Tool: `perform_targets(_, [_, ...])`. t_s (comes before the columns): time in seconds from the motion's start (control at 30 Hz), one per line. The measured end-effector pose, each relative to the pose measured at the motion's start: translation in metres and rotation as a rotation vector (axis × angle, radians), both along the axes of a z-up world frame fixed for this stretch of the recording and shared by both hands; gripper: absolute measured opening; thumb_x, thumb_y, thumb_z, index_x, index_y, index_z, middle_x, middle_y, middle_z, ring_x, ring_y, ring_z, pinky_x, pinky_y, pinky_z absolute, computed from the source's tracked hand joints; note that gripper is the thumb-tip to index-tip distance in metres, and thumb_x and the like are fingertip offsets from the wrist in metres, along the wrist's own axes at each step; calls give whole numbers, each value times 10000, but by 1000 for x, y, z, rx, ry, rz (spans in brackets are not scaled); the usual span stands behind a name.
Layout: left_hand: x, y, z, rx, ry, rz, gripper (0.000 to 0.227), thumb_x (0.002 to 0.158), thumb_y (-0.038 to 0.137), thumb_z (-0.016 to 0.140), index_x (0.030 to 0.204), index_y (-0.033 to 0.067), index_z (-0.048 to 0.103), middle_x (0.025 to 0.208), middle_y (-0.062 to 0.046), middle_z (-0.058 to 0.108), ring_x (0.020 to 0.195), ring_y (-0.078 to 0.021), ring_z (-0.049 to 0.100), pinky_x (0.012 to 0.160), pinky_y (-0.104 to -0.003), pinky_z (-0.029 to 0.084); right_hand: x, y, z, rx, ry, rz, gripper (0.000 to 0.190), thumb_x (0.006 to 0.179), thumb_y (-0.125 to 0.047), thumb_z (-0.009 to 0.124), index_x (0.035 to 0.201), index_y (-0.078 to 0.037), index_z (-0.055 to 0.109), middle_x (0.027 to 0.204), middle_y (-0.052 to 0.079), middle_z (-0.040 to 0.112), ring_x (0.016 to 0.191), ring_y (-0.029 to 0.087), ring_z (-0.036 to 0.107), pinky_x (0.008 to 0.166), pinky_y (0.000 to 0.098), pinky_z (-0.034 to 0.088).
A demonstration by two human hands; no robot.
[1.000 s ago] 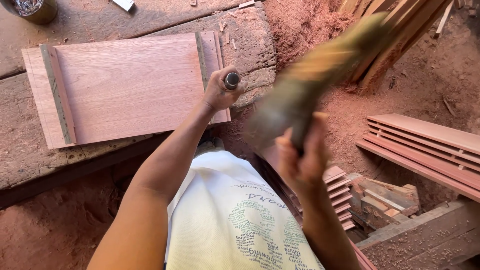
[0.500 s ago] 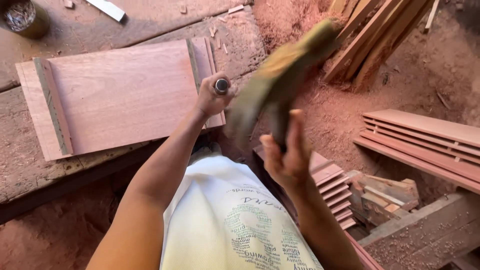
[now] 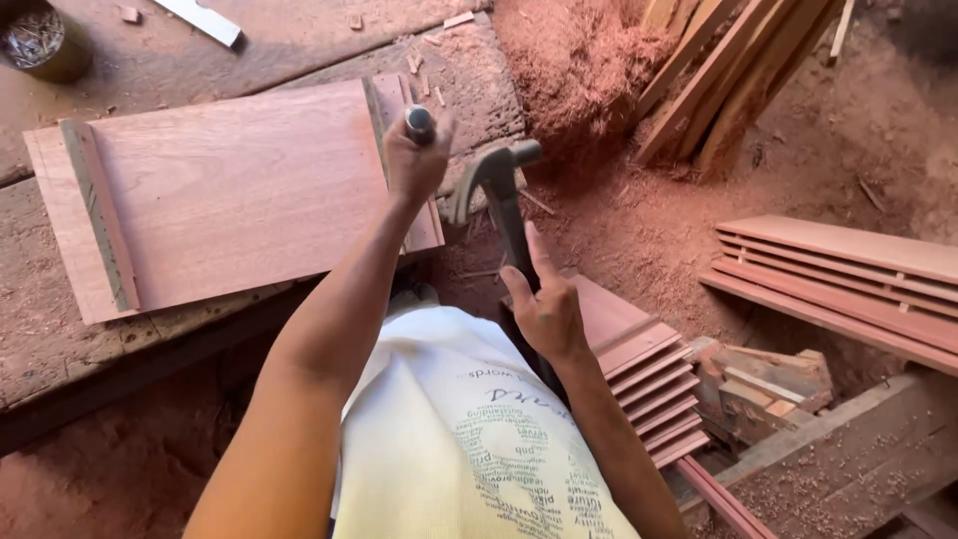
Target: The person uses a hammer and nail set to drive nails into the corners of a wooden frame. They then use a chisel to adjust the wood, measure the frame with a square ruler, and continue hammering nails to secure the joints.
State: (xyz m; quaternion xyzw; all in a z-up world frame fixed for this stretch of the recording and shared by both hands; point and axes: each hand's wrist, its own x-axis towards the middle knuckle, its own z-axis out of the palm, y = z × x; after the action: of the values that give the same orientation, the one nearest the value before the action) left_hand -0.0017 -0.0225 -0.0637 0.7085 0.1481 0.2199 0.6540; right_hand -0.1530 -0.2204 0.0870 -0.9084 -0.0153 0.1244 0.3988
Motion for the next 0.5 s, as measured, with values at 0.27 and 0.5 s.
perform_targets(0.27, [-4, 7, 7, 41, 24, -368, 329, 929, 232, 834, 797, 105, 561, 696, 42, 572, 604, -71, 533, 526, -259, 464, -8, -15, -15, 88, -215, 55, 681, 1050, -349, 610, 1581, -1, 366, 1082, 183, 768, 944, 201, 762, 782, 314, 612])
perform_targets(0.5, [-3, 8, 12, 39, 16, -401, 346, 909, 177, 846, 778, 92, 538, 685, 46, 534, 626, -62, 493, 538, -272, 428, -9, -15, -20, 105, -189, 53, 680, 1039, -338, 625, 1576, -1, 380, 1115, 183, 761, 984, 202, 756, 824, 314, 608])
